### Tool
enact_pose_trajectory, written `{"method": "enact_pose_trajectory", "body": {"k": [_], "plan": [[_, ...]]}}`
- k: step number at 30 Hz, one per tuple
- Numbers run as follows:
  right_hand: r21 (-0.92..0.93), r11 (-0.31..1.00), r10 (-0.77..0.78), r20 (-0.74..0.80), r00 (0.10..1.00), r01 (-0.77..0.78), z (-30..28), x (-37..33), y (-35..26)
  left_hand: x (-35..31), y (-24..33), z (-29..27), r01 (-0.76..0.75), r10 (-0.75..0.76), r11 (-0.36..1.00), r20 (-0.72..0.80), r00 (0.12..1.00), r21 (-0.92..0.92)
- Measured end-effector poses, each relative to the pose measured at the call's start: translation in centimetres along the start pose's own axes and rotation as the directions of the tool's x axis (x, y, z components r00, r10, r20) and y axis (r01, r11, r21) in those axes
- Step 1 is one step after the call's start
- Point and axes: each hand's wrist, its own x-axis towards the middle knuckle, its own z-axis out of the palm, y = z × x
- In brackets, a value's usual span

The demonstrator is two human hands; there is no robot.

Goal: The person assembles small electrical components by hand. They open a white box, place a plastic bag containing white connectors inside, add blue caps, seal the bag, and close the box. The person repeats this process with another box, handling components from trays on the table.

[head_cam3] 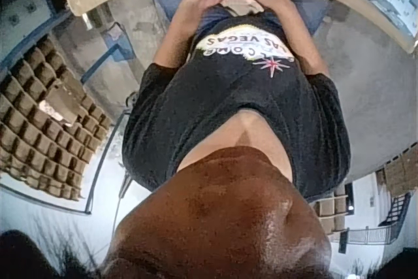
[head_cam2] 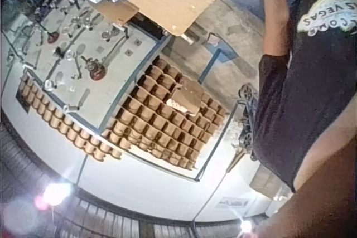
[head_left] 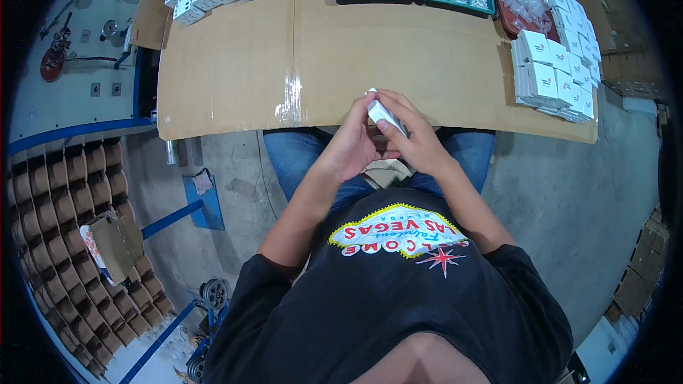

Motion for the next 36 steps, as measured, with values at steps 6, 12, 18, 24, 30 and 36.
{"method": "enact_pose_trajectory", "body": {"k": [6,12,18,24,30,36], "plan": [[-0.076,0.997,-0.038,-0.091,0.995,0.031,0.4,-0.1,-0.9,-0.2,-0.6,1.2,-0.06,0.06,0.998,-0.033,0.998,-0.016],[-0.281,0.941,-0.225,-0.098,0.969,0.189,0.5,-0.2,-0.1,0.5,-1.4,1.0,-0.169,0.17,0.985,-0.025,0.985,0.036],[-0.283,0.935,-0.255,-0.118,0.96,0.214,0.3,-0.4,-0.1,0.7,-1.6,1.7,-0.21,0.21,0.978,-0.02,0.977,0.012],[-0.296,0.935,-0.243,-0.126,0.962,0.197,0.2,-0.6,0.0,0.6,-1.8,2.3,-0.22,0.22,0.976,-0.014,0.975,0.002],[-0.251,0.964,-0.129,-0.137,0.982,0.091,0.3,-1.1,-0.3,1.1,-2.3,2.1,-0.237,0.236,0.971,-0.057,0.97,-0.003],[-0.109,0.992,0.053,-0.119,0.991,-0.066,-0.3,-1.2,-1.2,1.3,-2.8,1.2,-0.207,0.208,0.978,-0.058,0.976,0.012]]}}
